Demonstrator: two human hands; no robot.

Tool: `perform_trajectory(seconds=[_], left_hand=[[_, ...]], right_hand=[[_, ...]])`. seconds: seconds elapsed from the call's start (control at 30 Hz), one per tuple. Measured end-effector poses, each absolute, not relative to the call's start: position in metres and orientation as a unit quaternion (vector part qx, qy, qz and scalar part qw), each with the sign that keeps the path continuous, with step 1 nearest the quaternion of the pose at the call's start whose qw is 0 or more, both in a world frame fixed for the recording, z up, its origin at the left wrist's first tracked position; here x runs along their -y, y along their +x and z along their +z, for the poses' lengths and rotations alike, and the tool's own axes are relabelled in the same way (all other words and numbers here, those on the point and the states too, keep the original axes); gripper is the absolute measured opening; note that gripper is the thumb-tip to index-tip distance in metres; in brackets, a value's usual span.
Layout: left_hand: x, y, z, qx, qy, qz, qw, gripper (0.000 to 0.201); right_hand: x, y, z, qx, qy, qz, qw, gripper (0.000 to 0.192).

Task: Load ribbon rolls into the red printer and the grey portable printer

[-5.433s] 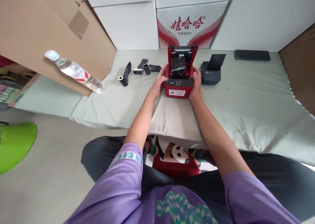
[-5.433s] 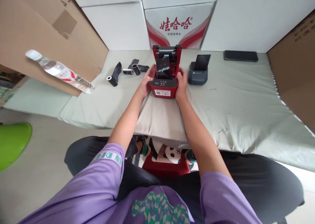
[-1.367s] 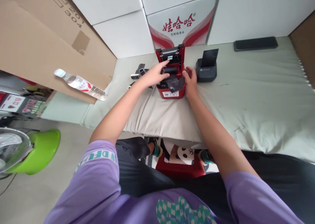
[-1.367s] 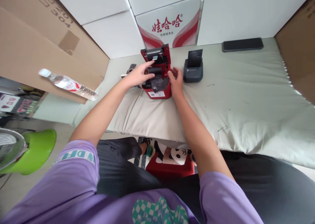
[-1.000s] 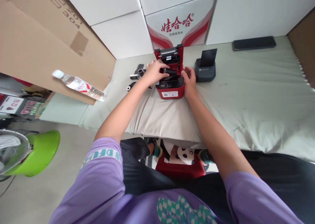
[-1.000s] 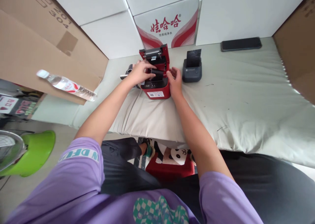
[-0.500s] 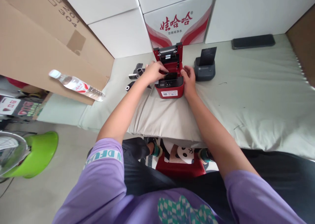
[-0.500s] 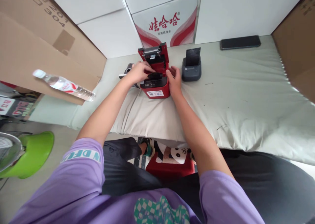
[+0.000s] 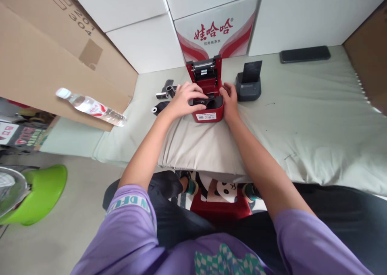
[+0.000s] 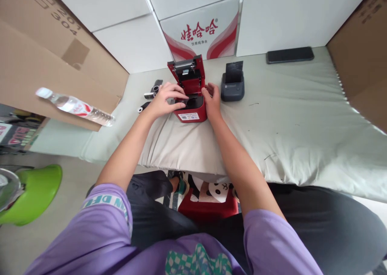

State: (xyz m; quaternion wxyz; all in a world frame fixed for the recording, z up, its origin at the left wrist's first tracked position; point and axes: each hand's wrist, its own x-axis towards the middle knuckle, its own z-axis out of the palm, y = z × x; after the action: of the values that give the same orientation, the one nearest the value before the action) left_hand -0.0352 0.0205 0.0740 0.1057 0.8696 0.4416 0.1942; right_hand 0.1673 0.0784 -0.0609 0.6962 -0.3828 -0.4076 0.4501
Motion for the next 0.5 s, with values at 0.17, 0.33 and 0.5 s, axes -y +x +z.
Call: perform_trajectory(seconds=[0.17, 0.33, 0.5], left_hand=[[-0.011, -0.028, 0.082, -0.442, 0.874, 0.174, 0.101, 0.046], [-0.008, -0.024, 0.079, -0.448, 0.861, 0.229, 0.073, 0.03], [-0.005, -0.026, 0.081, -0.457, 0.844, 0.268, 0.086, 0.045]], right_hand=[[-0.076, 0.17, -0.058, 0.409, -0.378, 0.456, 0.695, 0.072], [-0.077, 0.17, -0.058, 0.404, -0.376, 0.464, 0.693, 0.078], [-0.078, 0.167, -0.06, 0.414, -0.38, 0.454, 0.692, 0.082]])
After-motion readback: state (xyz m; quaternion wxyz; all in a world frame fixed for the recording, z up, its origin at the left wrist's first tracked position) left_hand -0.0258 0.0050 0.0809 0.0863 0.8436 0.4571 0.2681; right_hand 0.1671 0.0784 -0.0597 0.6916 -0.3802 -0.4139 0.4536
